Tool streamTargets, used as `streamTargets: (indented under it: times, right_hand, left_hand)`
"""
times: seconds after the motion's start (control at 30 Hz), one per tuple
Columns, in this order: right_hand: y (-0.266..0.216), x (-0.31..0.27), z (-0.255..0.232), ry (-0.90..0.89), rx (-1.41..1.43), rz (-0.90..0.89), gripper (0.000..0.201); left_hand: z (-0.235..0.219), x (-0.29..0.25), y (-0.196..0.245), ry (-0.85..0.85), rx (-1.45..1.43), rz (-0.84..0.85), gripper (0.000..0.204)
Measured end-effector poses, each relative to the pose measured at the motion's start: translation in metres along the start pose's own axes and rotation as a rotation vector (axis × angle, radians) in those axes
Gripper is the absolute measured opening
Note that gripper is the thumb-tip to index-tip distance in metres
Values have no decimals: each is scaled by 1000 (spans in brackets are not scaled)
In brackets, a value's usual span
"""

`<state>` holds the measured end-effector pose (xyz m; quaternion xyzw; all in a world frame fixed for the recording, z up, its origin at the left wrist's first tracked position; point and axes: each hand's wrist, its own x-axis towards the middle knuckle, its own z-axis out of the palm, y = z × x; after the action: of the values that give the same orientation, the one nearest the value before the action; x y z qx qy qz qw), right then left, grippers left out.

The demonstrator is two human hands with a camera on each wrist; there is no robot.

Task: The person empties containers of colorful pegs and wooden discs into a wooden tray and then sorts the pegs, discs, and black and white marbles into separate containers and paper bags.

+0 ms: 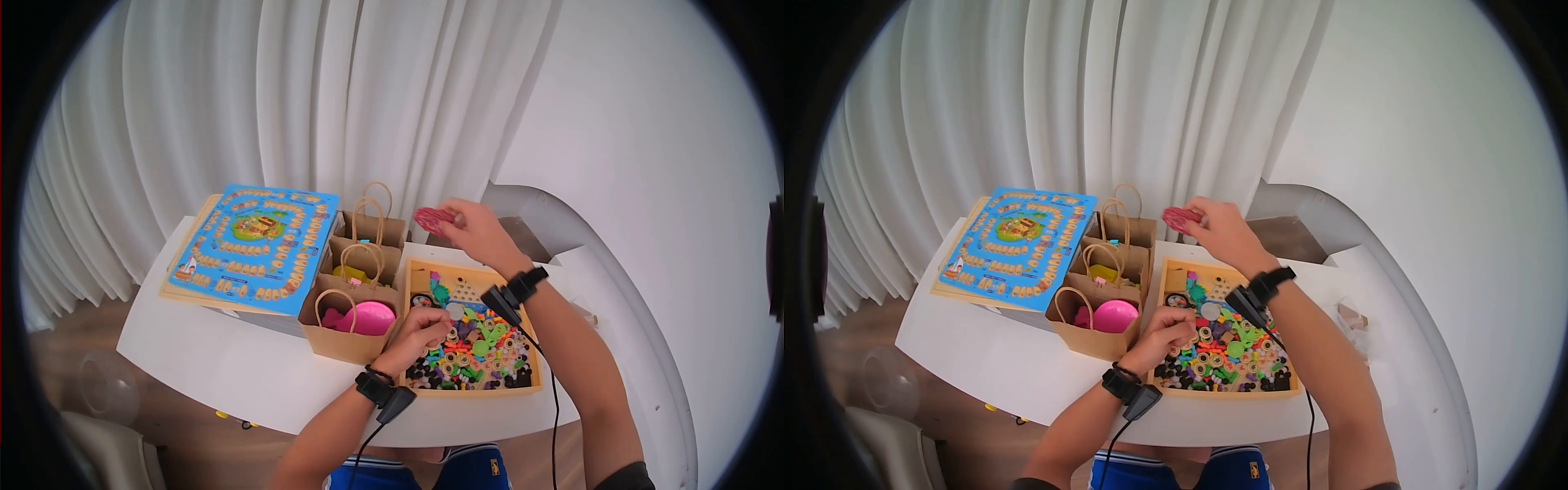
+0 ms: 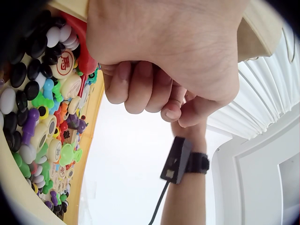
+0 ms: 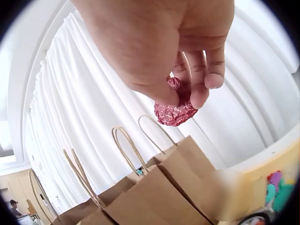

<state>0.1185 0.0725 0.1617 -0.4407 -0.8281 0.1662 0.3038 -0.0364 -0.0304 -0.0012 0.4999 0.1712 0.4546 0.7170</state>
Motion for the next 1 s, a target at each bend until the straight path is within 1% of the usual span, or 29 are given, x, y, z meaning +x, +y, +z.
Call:
streamTargets:
  times: [0.03, 0.13, 0.17, 0.23, 0.27, 0.33, 0.37, 0.43, 0.47, 0.53, 0.57, 0.63, 0.73, 0.83, 0.97, 1.0]
  right_hand:
    - [-9, 11, 5, -11, -109, -66, 24]
    - [-13, 33, 22, -34, -17, -83, 24]
    - [-9, 33, 23, -34, -18, -81, 24]
    - [5, 34, 29, 71, -120, -184, 23]
    - [14, 31, 30, 62, -125, -188, 23]
    - [38, 13, 31, -110, -204, 29, 23]
    - [49, 2, 34, -113, -208, 29, 23]
    - [66, -21, 43, -288, -220, 134, 31]
    - [74, -30, 49, -286, -222, 134, 31]
    - [92, -45, 63, -380, -245, -12, 46]
    - [100, -51, 71, -377, -243, -14, 46]
    - [107, -60, 83, -286, -219, -23, 61]
    - [109, -62, 88, -238, -241, -38, 65]
    - [100, -64, 85, -279, -272, 16, 61]
    - [99, -70, 86, -238, -286, 0, 54]
    - [102, -72, 85, -228, -229, 23, 50]
  left_hand:
    - [-1, 0, -1, -2, 1, 1, 24]
    - [-1, 1, -1, -3, -4, 5, 24]
    - [-2, 1, -2, 3, -7, -4, 24]
    - [1, 1, -1, -4, 6, 18, 25]
    - [1, 1, 0, -7, 22, 42, 25]
    - [2, 1, 1, -5, 12, 45, 25]
    - [2, 1, 1, -11, 10, 41, 25]
    - [2, 1, 1, -18, 10, 38, 25]
    - [2, 1, 1, -24, 15, 32, 25]
    - [4, 0, 4, -17, 20, 28, 25]
    - [4, 0, 6, -7, 24, 24, 25]
    - [3, 0, 3, -4, 19, 22, 25]
    - [-1, 1, -1, -9, 4, 22, 26]
    - [2, 2, -1, -18, 6, 37, 27]
    - [2, 2, -1, -8, 37, 48, 30]
    - [2, 2, -1, -9, 39, 50, 30]
